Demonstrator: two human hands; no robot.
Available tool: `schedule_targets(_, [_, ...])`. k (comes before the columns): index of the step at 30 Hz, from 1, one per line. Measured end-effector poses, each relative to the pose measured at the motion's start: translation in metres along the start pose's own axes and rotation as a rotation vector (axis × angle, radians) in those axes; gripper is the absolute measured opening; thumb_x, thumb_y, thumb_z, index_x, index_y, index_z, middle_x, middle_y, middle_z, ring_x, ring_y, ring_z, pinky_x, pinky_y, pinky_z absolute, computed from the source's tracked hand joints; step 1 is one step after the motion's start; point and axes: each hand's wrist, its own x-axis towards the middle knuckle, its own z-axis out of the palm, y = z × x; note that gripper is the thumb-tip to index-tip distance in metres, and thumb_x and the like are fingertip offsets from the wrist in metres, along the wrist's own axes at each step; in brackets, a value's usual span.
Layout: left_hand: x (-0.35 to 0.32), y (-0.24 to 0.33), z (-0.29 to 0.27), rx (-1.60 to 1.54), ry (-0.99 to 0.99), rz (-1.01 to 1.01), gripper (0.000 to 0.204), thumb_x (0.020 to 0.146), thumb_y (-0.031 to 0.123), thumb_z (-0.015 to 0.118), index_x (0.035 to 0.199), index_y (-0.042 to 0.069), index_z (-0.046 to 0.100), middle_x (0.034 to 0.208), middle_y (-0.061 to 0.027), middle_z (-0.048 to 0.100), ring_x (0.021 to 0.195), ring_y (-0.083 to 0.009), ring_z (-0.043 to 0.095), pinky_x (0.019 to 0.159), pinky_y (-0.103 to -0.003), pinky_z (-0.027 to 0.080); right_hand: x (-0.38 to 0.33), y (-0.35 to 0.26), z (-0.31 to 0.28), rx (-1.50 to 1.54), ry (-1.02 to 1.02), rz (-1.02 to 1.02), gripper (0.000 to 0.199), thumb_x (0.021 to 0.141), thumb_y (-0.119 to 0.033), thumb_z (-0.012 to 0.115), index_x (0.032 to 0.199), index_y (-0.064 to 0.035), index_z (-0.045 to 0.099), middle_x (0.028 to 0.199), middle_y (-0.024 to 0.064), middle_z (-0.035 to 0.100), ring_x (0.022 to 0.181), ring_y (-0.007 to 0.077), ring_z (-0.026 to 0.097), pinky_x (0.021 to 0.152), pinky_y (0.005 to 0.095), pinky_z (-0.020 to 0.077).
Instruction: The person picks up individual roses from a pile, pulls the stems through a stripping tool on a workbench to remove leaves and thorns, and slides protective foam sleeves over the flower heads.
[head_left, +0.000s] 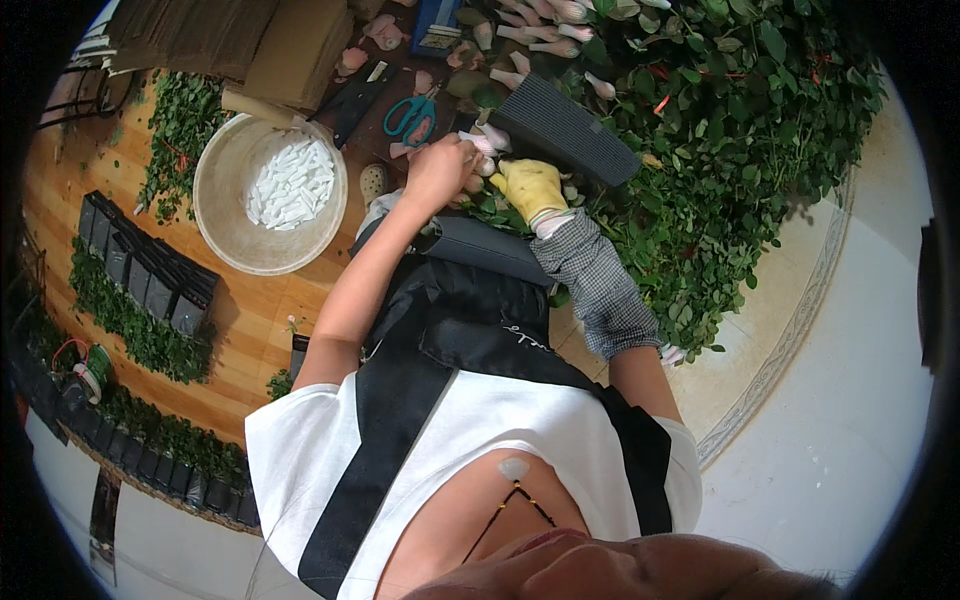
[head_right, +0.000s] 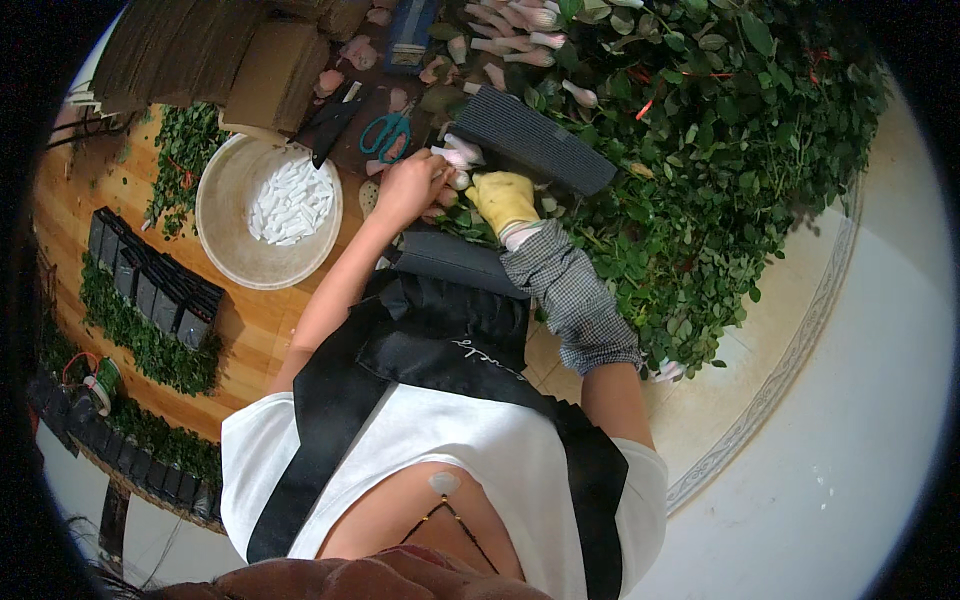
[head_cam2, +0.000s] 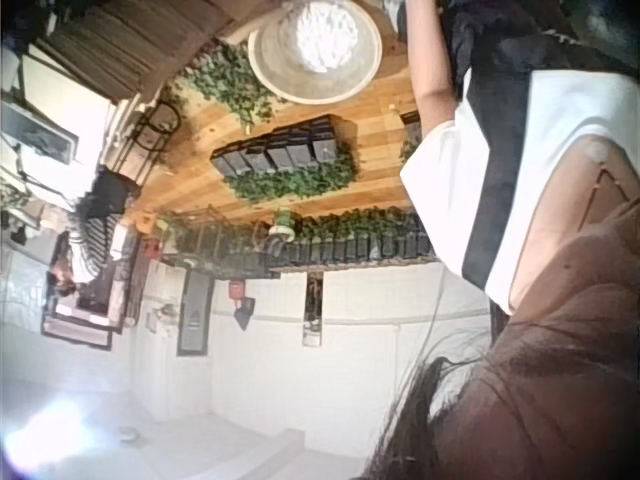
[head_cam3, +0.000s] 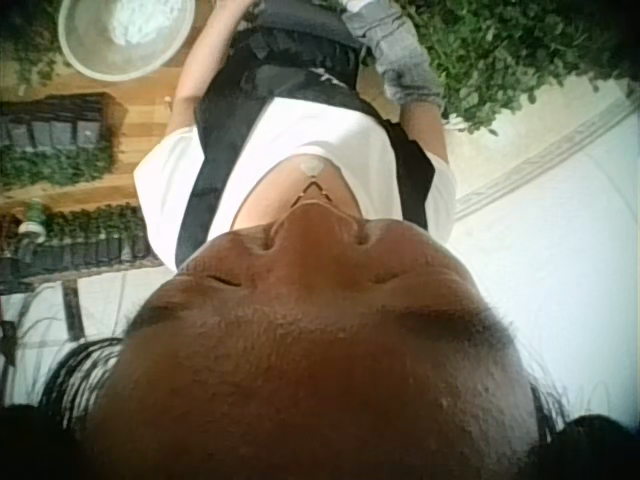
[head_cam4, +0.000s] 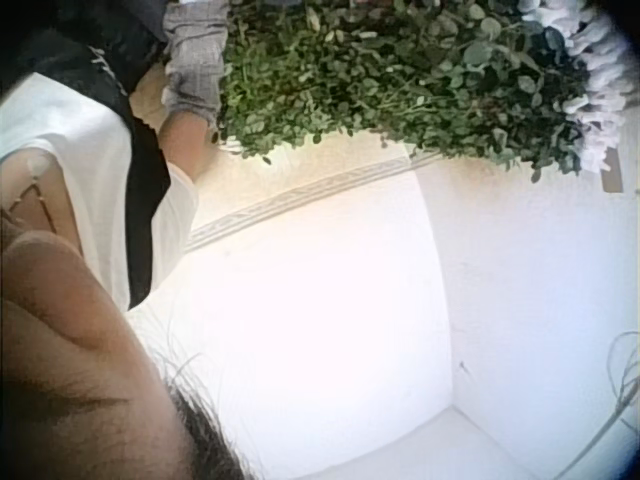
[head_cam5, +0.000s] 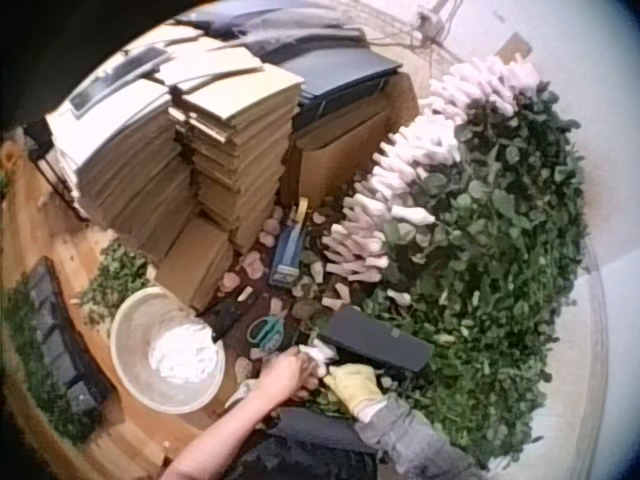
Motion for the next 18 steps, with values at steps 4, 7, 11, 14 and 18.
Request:
schedule_targets(4, [-0.005, -0.03, 0.01, -0.053, 0.419, -0.235, 0.021, 0.092, 0.024, 0.061, 0.093, 0.005, 0.071, 0.087, -0.0187, 0.067, 0.081, -0.0377, 0.065, 0.071, -0.046, 0.052, 0.001, -0.003, 0.002, 0.006, -0.044, 0.098, 0.028, 0.093, -0.034, 0.063, 0.091, -0.0068, 0.071, 0.083, 0.0135, 0.071, 0.083, 0.0328, 0.069, 0.073, 0.0427, 0.0535])
schedule_targets(7, [-0.009, -0.046, -0.046, -0.268, 0.741, -0.14, 0.015, 0.084, 0.015, 0.065, 0.083, 0.0, 0.064, 0.089, -0.0182, 0.062, 0.076, -0.0372, 0.062, 0.067, -0.043, 0.049, -0.012, 0.0, -0.015, 0.099, 0.055, -0.044, 0.03, 0.093, -0.035, 0.063, 0.094, -0.0059, 0.071, 0.084, 0.0131, 0.071, 0.084, 0.033, 0.069, 0.074, 0.043, 0.0535])
schedule_targets(11, [-0.02, -0.031, -0.022, -0.308, 0.213, -0.209, 0.027, 0.087, 0.029, 0.068, 0.096, 0.003, 0.065, 0.082, -0.0144, 0.071, 0.076, -0.0364, 0.068, 0.067, -0.045, 0.052, -0.015, -0.009, -0.044, -0.115, -0.067, 0.106, 0.031, 0.091, -0.031, 0.063, 0.075, -0.0066, 0.071, 0.076, 0.0139, 0.07, 0.072, 0.0306, 0.069, 0.062, 0.0423, 0.0534])
schedule_targets(14, [-0.001, 0.001, -0.01, -0.138, -0.045, -0.197, 0.038, 0.095, 0.036, 0.065, 0.103, -0.001, 0.066, 0.085, -0.0209, 0.07, 0.079, -0.0324, 0.07, 0.068, -0.042, 0.053, -0.009, 0.006, 0.006, -0.165, 0.177, 0.041, 0.028, 0.087, -0.028, 0.063, 0.067, -0.0088, 0.07, 0.072, 0.0127, 0.069, 0.068, 0.0292, 0.069, 0.059, 0.0416, 0.0529])
schedule_targets(18, [0.011, 0.004, 0.004, -0.057, 0.113, -0.041, 0.027, 0.094, 0.031, 0.062, 0.091, 0.006, 0.069, 0.082, -0.0147, 0.069, 0.075, -0.0353, 0.068, 0.066, -0.047, 0.053, 0.003, 0.009, 0.028, -0.187, 0.092, 0.192, 0.021, 0.086, -0.024, 0.061, 0.088, -0.0074, 0.075, 0.088, 0.0155, 0.072, 0.084, 0.0367, 0.069, 0.073, 0.047, 0.0544])
